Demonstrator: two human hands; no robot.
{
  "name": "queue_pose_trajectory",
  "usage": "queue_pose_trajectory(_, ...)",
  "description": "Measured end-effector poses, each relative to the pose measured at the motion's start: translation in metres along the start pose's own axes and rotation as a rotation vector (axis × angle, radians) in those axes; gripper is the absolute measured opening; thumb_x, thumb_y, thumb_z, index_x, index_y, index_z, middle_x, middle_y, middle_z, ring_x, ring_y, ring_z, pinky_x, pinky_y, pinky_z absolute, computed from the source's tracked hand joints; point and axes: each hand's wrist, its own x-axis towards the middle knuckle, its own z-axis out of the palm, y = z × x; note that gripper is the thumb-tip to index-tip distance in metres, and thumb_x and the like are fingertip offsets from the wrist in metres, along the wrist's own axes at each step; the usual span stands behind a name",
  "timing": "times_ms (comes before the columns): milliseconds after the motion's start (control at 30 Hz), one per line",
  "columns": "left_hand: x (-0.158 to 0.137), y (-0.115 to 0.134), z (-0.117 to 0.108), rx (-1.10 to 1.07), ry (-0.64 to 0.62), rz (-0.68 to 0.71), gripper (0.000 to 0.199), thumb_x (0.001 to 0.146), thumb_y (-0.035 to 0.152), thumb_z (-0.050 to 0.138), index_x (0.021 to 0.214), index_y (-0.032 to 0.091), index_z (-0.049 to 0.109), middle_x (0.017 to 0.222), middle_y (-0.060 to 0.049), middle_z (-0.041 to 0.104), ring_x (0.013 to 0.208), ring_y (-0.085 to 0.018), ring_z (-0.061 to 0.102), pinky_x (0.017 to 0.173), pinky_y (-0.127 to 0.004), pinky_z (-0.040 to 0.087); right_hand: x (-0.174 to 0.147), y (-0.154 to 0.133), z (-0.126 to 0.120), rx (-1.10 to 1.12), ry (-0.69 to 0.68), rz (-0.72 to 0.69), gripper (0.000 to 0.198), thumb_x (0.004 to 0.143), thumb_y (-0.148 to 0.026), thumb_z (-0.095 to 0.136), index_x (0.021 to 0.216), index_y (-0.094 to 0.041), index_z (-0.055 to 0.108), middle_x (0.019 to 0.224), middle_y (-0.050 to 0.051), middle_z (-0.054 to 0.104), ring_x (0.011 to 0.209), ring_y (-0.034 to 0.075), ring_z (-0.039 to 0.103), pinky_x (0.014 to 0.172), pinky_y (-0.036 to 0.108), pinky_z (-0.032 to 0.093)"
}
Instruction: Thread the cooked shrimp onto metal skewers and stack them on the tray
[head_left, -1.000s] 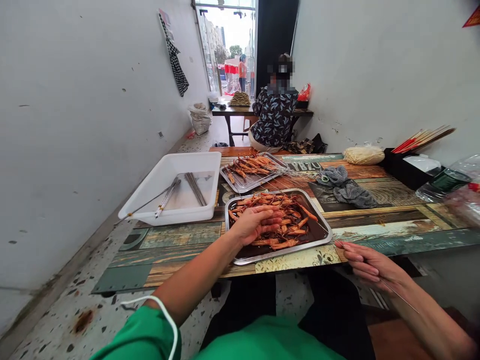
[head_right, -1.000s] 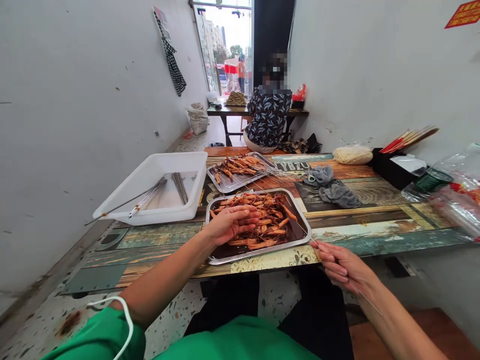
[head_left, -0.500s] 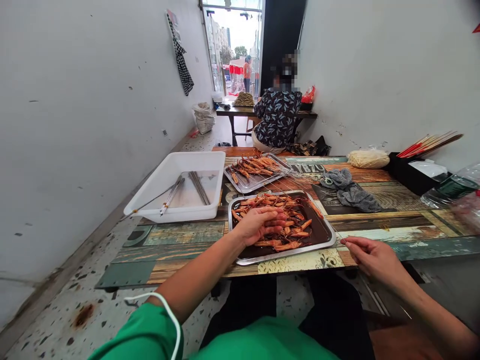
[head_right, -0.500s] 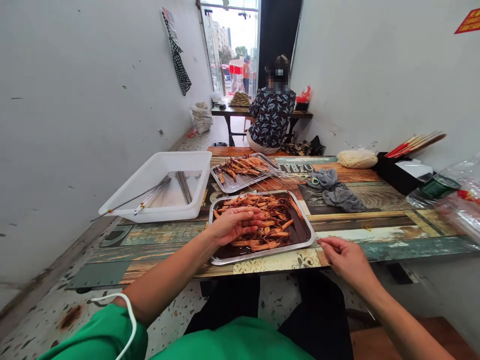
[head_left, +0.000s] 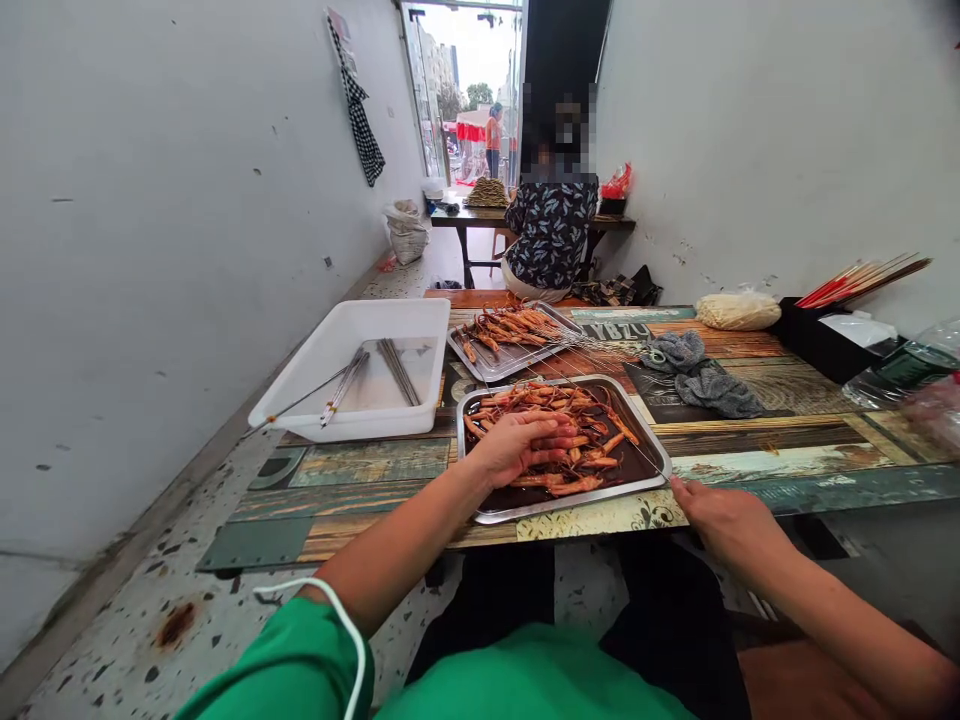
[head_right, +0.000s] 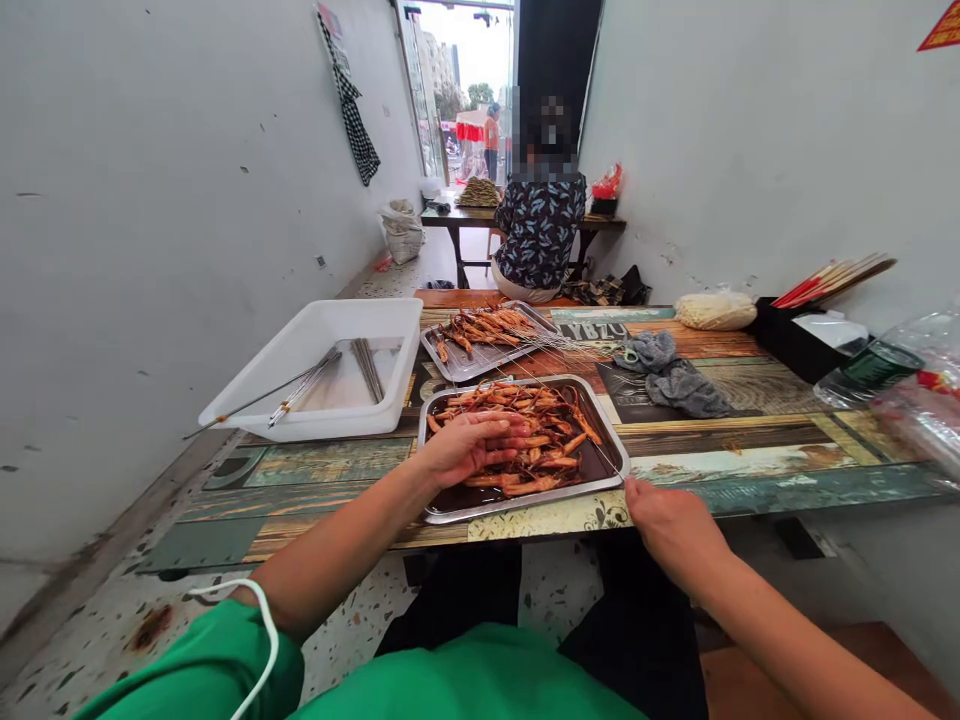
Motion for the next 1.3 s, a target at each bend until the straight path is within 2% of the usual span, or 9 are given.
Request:
queue_pose_trajectory(200, 0.000, 0.000, -0.001, -0.026, -0.008, 0.013, 0.017, 0.077, 0.015, 0.062, 0.093, 0.009, 0.065, 0.098, -0.016, 0.068, 0.079, -0.018, 0.068, 0.065, -0.024, 0.054, -0.012, 0.023, 0.004, 0.099, 0.098, 0.017, 0.031, 0.085, -0.013, 0.043, 0.106, -0.014, 0.066, 0.095, 0.009, 0.073, 0.076, 0.021, 0.070, 0.059, 0.027, 0.055)
queue_pose_trajectory(433, 0.000, -0.003, -0.001, -0.017, -0.013, 0.026, 0.017, 0.076, 0.016, 0.064, 0.092, 0.008, 0.066, 0.095, -0.015, 0.069, 0.076, -0.016, 0.067, 0.065, -0.025, 0.054, -0.049, 0.033, -0.027, 0.214, 0.361, 0.039, 0.035, 0.089, -0.027, 0.036, 0.098, -0.014, 0.067, 0.086, 0.008, 0.075, 0.068, 0.021, 0.071, 0.057, 0.030, 0.057)
queue_pose_trajectory(567, 0.000, -0.003, -0.001, -0.024, -0.019, 0.025, 0.019, 0.074, 0.017, 0.066, 0.091, 0.009, 0.066, 0.094, -0.014, 0.069, 0.076, -0.017, 0.067, 0.066, -0.025, 0.053, -0.052, 0.031, -0.039, 0.315, 0.401, 0.040, 0.032, 0.088, -0.033, 0.042, 0.100, -0.017, 0.066, 0.088, 0.005, 0.075, 0.069, 0.020, 0.071, 0.060, 0.029, 0.059)
queue_pose_trajectory(767, 0.000, -0.003, 0.000, -0.039, -0.021, 0.020, 0.019, 0.073, 0.017, 0.067, 0.090, 0.008, 0.067, 0.091, -0.014, 0.068, 0.075, -0.017, 0.067, 0.068, -0.027, 0.053, -0.045, 0.026, -0.022, 0.433, 0.410, 0.045, 0.027, 0.084, -0.033, 0.048, 0.090, -0.017, 0.068, 0.079, 0.004, 0.075, 0.059, 0.017, 0.070, 0.053, 0.024, 0.057)
queue_pose_trajectory(900, -0.001, -0.003, 0.002, -0.055, -0.023, 0.006, 0.020, 0.073, 0.018, 0.067, 0.090, 0.008, 0.067, 0.091, -0.013, 0.068, 0.073, -0.015, 0.066, 0.069, -0.029, 0.053, -0.041, 0.032, -0.021, 0.513, 0.393, 0.122, 0.028, 0.080, -0.038, 0.052, 0.089, -0.018, 0.070, 0.080, 0.004, 0.075, 0.059, 0.018, 0.070, 0.053, 0.023, 0.057)
queue_pose_trajectory(1000, -0.002, -0.003, 0.002, -0.063, -0.030, -0.008, 0.022, 0.070, 0.019, 0.070, 0.089, 0.008, 0.067, 0.090, -0.013, 0.068, 0.070, -0.015, 0.065, 0.069, -0.029, 0.052, -0.027, 0.038, -0.034, 0.624, 0.339, 0.181, 0.028, 0.078, -0.041, 0.054, 0.086, -0.021, 0.072, 0.080, 0.003, 0.075, 0.062, 0.018, 0.070, 0.052, 0.022, 0.055)
queue_pose_trajectory(1100, -0.001, -0.003, 0.001, -0.073, -0.038, -0.008, 0.025, 0.068, 0.020, 0.071, 0.090, 0.008, 0.067, 0.089, -0.013, 0.068, 0.070, -0.014, 0.064, 0.070, -0.029, 0.051, 0.005, 0.042, -0.051, 0.709, 0.278, 0.223, 0.030, 0.076, -0.043, 0.054, 0.082, -0.020, 0.072, 0.074, 0.003, 0.075, 0.057, 0.017, 0.068, 0.051, 0.023, 0.053)
queue_pose_trajectory(1233, 0.001, -0.003, 0.000, -0.085, -0.041, -0.009, 0.029, 0.063, 0.022, 0.074, 0.087, 0.009, 0.067, 0.085, -0.011, 0.068, 0.068, -0.014, 0.064, 0.069, -0.030, 0.050, 0.072, 0.041, -0.066, 0.729, 0.188, 0.256, 0.041, 0.080, -0.047, 0.046, 0.085, -0.016, 0.071, 0.045, 0.000, 0.063, 0.033, 0.014, 0.051, 0.035, 0.024, 0.040)
queue_pose_trajectory(1300, 0.002, -0.003, 0.000, -0.091, -0.040, -0.006, 0.029, 0.062, 0.024, 0.074, 0.086, 0.009, 0.066, 0.083, -0.010, 0.068, 0.068, -0.014, 0.063, 0.069, -0.030, 0.049, 0.111, 0.037, -0.069, 0.665, 0.166, 0.187, 0.044, 0.084, -0.045, 0.039, 0.087, -0.014, 0.070, 0.049, 0.001, 0.064, 0.038, 0.014, 0.053, 0.039, 0.024, 0.040)
